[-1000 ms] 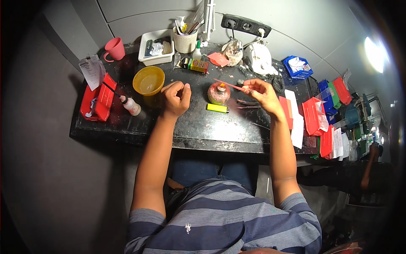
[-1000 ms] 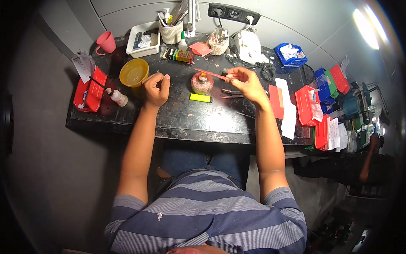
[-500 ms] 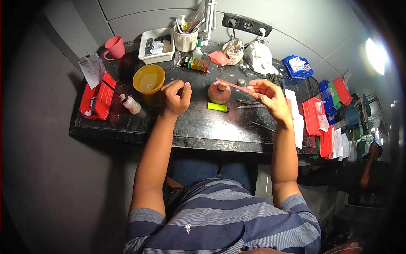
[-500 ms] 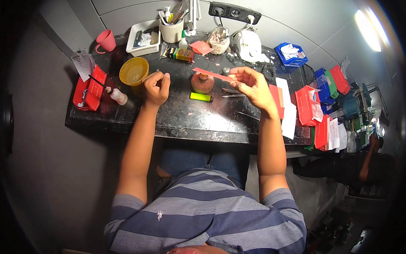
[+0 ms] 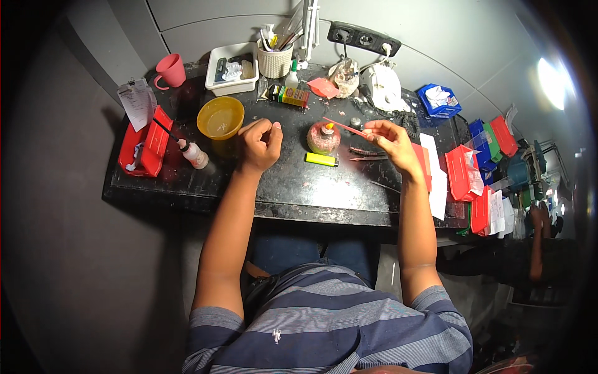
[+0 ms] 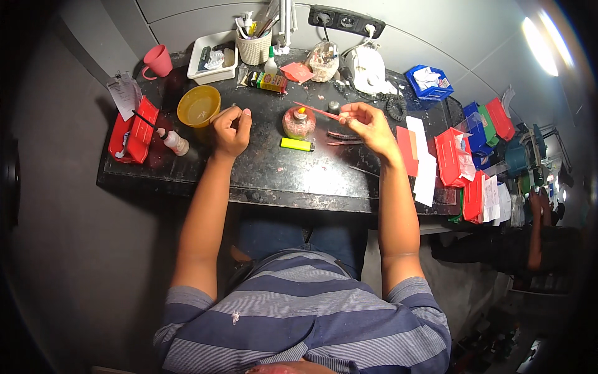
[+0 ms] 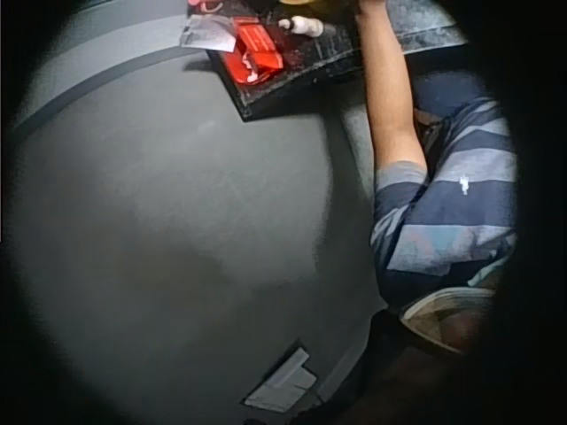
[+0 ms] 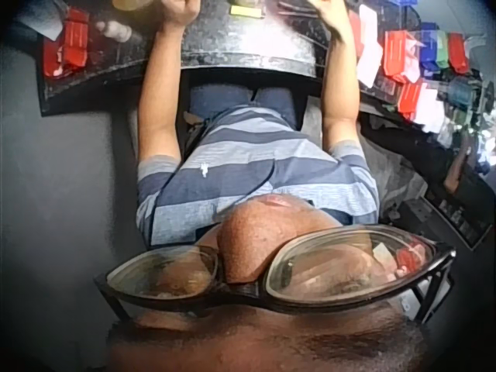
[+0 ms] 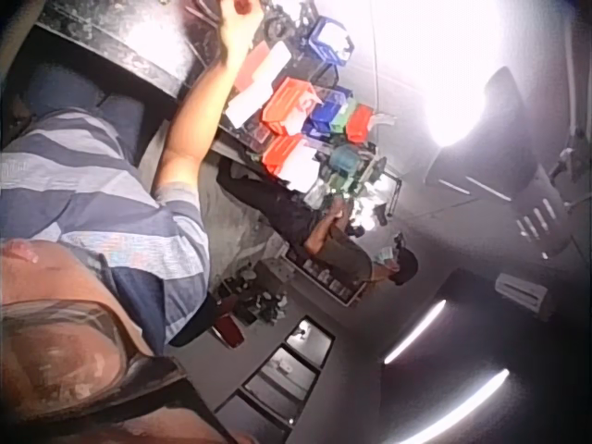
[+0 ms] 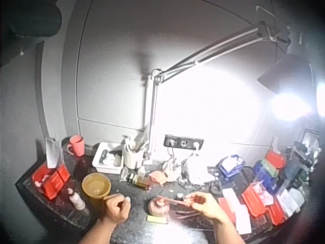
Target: The person removes a pink wax strip from a box and holds it over a burner flame to soften it. They then fold the wax strip by hand multiple times, pressing it into a compact rectangular shape.
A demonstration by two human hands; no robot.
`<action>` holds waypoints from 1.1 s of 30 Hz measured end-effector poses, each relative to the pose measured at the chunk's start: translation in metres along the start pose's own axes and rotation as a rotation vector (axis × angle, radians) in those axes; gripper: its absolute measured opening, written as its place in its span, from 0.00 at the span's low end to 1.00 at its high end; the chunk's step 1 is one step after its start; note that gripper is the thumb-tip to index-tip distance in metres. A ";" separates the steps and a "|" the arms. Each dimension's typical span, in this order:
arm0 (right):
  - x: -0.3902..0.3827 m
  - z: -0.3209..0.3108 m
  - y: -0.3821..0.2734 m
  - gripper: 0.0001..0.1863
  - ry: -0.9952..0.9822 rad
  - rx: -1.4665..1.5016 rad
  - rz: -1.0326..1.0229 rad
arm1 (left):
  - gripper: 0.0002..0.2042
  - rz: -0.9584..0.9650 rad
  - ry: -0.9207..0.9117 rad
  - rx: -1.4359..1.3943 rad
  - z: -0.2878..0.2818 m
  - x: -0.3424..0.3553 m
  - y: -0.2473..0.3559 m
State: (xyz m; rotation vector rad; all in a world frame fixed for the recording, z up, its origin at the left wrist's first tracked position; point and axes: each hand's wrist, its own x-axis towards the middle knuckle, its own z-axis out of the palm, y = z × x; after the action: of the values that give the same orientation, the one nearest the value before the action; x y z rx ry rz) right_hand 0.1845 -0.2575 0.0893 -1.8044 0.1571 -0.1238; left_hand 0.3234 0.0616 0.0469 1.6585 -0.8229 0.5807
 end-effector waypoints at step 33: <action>-0.012 -0.006 0.001 0.18 0.009 -0.014 -0.021 | 0.17 0.005 0.003 0.016 0.002 -0.002 -0.002</action>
State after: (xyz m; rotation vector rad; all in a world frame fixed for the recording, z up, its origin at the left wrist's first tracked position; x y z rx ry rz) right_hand 0.1712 -0.2610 0.0899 -1.8199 0.1461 -0.1458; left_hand 0.3239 0.0602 0.0440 1.6706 -0.8221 0.5944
